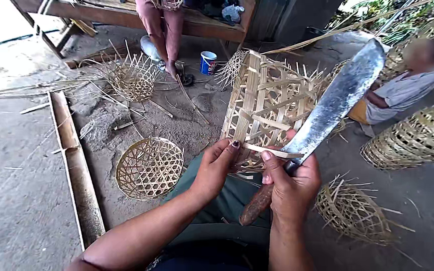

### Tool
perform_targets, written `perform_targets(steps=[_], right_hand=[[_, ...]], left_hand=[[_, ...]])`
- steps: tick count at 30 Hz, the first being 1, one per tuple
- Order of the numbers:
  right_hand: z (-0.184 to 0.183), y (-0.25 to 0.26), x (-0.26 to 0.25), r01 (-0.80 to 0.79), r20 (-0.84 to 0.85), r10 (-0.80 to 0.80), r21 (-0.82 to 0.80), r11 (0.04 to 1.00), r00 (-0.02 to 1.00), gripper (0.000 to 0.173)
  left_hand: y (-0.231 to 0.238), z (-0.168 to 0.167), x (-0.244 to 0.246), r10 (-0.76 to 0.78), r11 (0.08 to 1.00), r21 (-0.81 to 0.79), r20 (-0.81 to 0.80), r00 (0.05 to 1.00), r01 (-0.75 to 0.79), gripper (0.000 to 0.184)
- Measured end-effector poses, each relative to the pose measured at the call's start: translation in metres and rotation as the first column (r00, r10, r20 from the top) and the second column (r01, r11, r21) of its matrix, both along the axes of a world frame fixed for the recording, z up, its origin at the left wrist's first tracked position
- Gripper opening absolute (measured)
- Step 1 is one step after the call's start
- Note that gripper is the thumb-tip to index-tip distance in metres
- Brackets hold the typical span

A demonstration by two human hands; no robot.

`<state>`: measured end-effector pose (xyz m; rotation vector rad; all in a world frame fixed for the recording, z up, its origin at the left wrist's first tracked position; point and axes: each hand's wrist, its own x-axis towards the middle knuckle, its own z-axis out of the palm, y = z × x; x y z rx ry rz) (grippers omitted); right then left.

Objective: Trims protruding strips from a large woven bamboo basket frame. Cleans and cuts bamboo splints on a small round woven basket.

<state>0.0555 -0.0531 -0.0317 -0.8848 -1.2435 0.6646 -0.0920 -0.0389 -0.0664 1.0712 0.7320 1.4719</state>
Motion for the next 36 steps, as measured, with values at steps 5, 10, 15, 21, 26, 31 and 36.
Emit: perform_targets(steps=[5, 10, 15, 21, 26, 31, 36], right_hand=[[0.010, -0.001, 0.002, -0.107, -0.079, 0.102, -0.064, 0.992, 0.992, 0.063], [0.002, -0.002, 0.000, -0.106, -0.195, 0.105, 0.004, 0.994, 0.975, 0.072], [0.000, 0.007, 0.004, -0.120, -0.337, 0.115, 0.006, 0.993, 0.935, 0.076], [-0.007, 0.017, 0.005, -0.131, -0.247, 0.136, 0.037, 0.991, 0.960, 0.074], [-0.006, 0.017, 0.008, -0.119, -0.176, 0.120, 0.014, 0.993, 0.977, 0.070], [0.006, 0.003, 0.028, -0.057, 0.025, 0.056, 0.010, 0.998, 0.998, 0.051], [0.014, -0.027, 0.053, -0.305, -0.084, 0.310, 0.066, 0.950, 0.947, 0.043]], left_hand=[[0.013, 0.020, -0.009, -0.090, 0.995, -0.061, -0.100, 0.991, 0.084, 0.033], [0.026, 0.027, -0.016, -0.051, 0.998, 0.012, -0.273, 0.961, 0.056, 0.036], [0.022, 0.022, -0.018, -0.082, 0.996, 0.010, -0.208, 0.975, 0.086, 0.033], [0.007, 0.019, -0.021, -0.068, 0.998, -0.016, -0.071, 0.995, 0.067, 0.030], [0.014, 0.029, -0.031, -0.204, 0.978, -0.001, -0.247, 0.947, 0.210, 0.017], [0.018, 0.029, -0.020, -0.010, 0.997, 0.068, -0.308, 0.951, 0.032, 0.010], [0.023, 0.034, -0.012, 0.161, 0.987, 0.035, -0.149, 0.976, -0.157, 0.010]])
